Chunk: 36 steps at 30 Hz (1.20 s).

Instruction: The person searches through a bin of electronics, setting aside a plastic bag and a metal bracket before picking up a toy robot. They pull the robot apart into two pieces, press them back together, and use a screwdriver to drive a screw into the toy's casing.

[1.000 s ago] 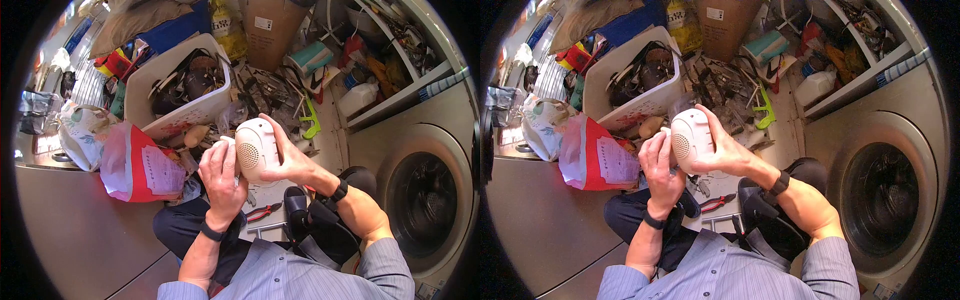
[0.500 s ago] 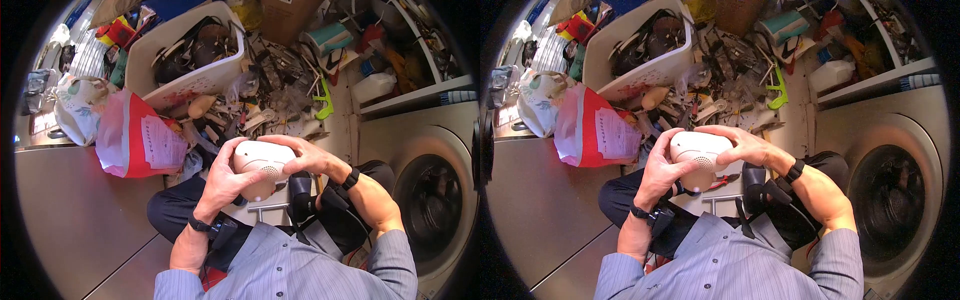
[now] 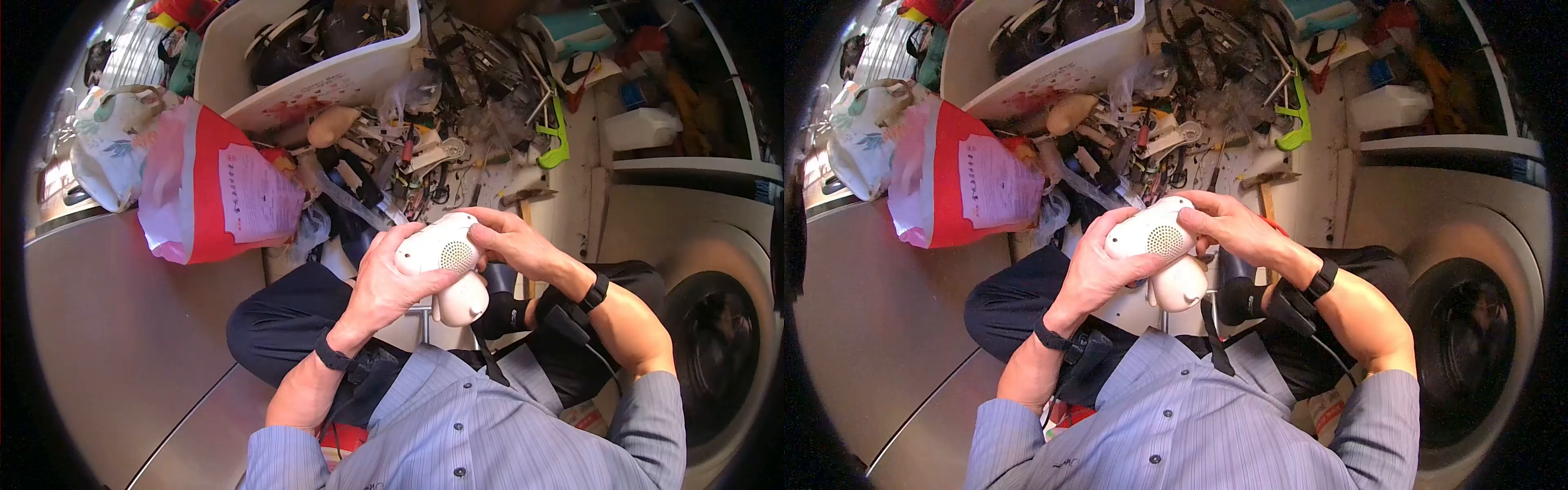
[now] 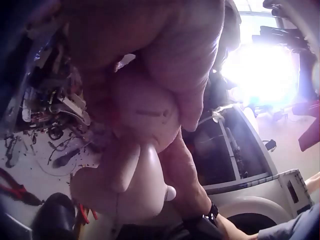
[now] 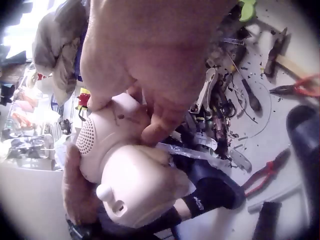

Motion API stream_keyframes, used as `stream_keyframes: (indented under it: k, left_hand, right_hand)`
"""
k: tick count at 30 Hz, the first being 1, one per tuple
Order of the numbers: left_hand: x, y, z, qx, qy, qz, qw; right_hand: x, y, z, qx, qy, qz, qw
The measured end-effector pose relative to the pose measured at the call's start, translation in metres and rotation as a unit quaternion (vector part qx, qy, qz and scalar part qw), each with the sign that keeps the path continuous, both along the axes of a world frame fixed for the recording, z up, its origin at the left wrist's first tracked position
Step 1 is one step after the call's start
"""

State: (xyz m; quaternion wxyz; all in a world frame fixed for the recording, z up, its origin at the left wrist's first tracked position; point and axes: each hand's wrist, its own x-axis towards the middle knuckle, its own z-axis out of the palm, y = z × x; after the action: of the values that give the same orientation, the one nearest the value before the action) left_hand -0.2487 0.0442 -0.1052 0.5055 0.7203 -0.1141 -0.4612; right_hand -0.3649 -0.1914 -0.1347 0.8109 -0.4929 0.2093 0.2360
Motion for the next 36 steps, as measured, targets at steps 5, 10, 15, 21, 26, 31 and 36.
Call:
stream_keyframes:
  k: [5, 10, 15, 21, 26, 31, 36]
  left_hand:
    - [0.004, -0.002, 0.005, 0.027, -0.054, -0.047, 0.997]
    - [0.001, 0.000, -0.010, -0.049, -0.004, -0.040, 0.998]
    - [0.004, -0.002, -0.007, -0.068, 0.167, -0.014, 0.983]
    - [0.006, -0.003, -0.019, -0.081, 0.247, 0.017, 0.966]
    - [0.005, -0.008, -0.020, -0.068, 0.270, 0.014, 0.960]
    - [0.001, -0.002, -0.030, -0.016, 0.274, -0.054, 0.960]
    - [-0.014, 0.015, -0.052, 0.032, 0.244, -0.142, 0.959]
  right_hand:
    - [-0.003, -0.001, 0.002, -0.025, -0.004, 0.010, 1.000]
    - [-0.007, -0.003, 0.013, -0.022, -0.020, -0.002, 1.000]
    - [-0.013, -0.004, 0.004, -0.050, -0.054, 0.006, 0.997]
    - [-0.018, -0.006, 0.004, -0.067, -0.078, -0.002, 0.995]
    - [-0.022, -0.006, -0.001, -0.073, -0.086, -0.005, 0.994]
    - [-0.032, 0.012, -0.011, -0.071, -0.052, 0.006, 0.996]
    - [-0.050, 0.037, -0.029, -0.146, -0.097, 0.107, 0.979]
